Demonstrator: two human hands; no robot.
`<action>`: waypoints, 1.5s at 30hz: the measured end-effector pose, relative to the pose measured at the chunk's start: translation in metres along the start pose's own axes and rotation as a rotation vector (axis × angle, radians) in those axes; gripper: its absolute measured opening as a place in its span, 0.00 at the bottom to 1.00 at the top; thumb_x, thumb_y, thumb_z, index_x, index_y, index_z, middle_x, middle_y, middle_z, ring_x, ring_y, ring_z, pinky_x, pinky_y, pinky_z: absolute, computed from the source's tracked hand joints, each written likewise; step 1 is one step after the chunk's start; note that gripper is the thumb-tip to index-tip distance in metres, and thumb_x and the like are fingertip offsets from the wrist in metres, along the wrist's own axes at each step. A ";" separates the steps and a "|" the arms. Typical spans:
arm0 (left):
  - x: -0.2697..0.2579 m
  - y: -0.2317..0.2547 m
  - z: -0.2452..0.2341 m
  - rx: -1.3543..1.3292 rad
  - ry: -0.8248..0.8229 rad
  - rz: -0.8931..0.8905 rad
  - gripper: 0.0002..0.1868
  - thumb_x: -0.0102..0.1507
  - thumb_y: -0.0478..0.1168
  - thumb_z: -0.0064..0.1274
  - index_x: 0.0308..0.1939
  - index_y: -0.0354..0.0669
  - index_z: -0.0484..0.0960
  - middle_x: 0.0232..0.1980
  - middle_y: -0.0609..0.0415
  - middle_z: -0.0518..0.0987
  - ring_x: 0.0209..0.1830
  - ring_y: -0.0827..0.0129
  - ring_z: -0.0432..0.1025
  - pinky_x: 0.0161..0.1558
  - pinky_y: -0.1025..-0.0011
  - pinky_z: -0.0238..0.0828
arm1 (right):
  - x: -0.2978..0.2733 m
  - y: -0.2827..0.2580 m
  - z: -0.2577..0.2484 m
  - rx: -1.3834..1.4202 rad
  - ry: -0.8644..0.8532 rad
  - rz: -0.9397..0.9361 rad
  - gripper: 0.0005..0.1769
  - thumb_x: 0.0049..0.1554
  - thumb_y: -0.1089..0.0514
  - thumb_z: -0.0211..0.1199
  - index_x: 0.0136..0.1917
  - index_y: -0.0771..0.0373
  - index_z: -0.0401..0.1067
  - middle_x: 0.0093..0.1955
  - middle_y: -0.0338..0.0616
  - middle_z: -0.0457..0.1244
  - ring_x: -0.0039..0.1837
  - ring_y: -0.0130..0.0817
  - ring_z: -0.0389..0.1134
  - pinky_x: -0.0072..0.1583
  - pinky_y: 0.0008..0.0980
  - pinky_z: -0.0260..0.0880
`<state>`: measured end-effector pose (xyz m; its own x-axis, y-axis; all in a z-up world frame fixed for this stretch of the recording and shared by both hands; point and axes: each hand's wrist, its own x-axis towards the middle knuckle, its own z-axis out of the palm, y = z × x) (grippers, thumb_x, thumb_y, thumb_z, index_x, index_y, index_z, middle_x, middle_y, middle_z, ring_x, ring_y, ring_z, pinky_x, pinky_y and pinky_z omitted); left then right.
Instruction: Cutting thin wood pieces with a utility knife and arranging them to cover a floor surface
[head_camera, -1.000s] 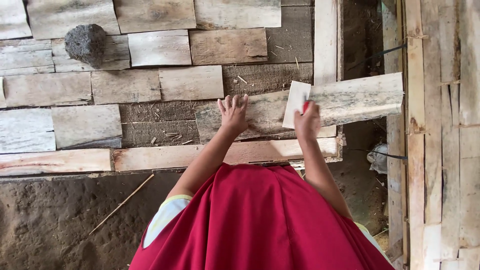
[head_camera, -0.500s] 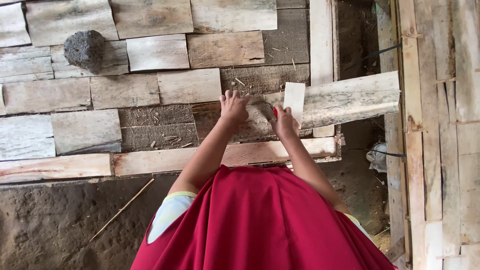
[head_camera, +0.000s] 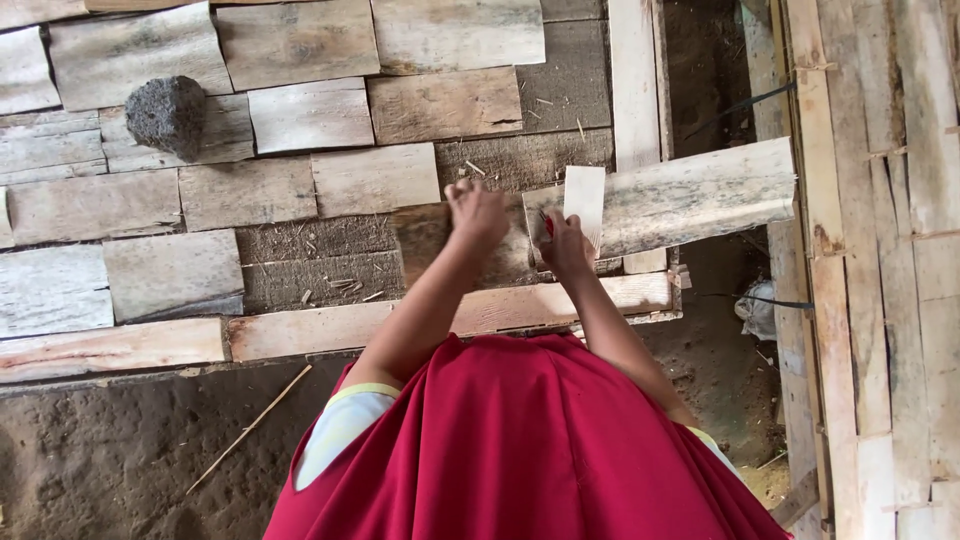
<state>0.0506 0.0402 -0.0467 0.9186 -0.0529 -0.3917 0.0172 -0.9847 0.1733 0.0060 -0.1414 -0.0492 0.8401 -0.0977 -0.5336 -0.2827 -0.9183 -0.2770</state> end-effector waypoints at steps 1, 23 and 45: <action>-0.007 -0.012 -0.008 0.002 -0.004 0.001 0.20 0.59 0.46 0.51 0.55 0.59 0.85 0.61 0.51 0.77 0.63 0.54 0.60 0.67 0.44 0.46 | -0.002 0.000 -0.002 0.002 -0.003 0.002 0.21 0.58 0.52 0.63 0.63 0.42 0.62 0.63 0.42 0.58 0.63 0.56 0.69 0.64 0.57 0.70; -0.083 -0.046 -0.050 -0.959 0.803 -0.228 0.58 0.60 0.38 0.66 0.84 0.54 0.39 0.83 0.32 0.37 0.82 0.35 0.32 0.76 0.35 0.25 | -0.021 -0.012 -0.022 1.623 -0.104 0.225 0.17 0.51 0.66 0.72 0.47 0.57 0.66 0.35 0.38 0.61 0.34 0.31 0.67 0.37 0.27 0.73; -0.067 -0.097 -0.073 -0.936 0.163 -0.012 0.13 0.60 0.52 0.62 0.48 0.61 0.88 0.39 0.53 0.86 0.44 0.57 0.81 0.45 0.61 0.74 | -0.044 0.008 -0.103 1.160 -0.437 -0.124 0.25 0.63 0.46 0.59 0.71 0.52 0.67 0.37 0.48 0.67 0.36 0.36 0.71 0.35 0.26 0.69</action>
<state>0.0159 0.1513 0.0288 0.9590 0.0498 -0.2790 0.2711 -0.4487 0.8516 0.0142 -0.1840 0.0539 0.7287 0.3054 -0.6130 -0.6413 -0.0098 -0.7673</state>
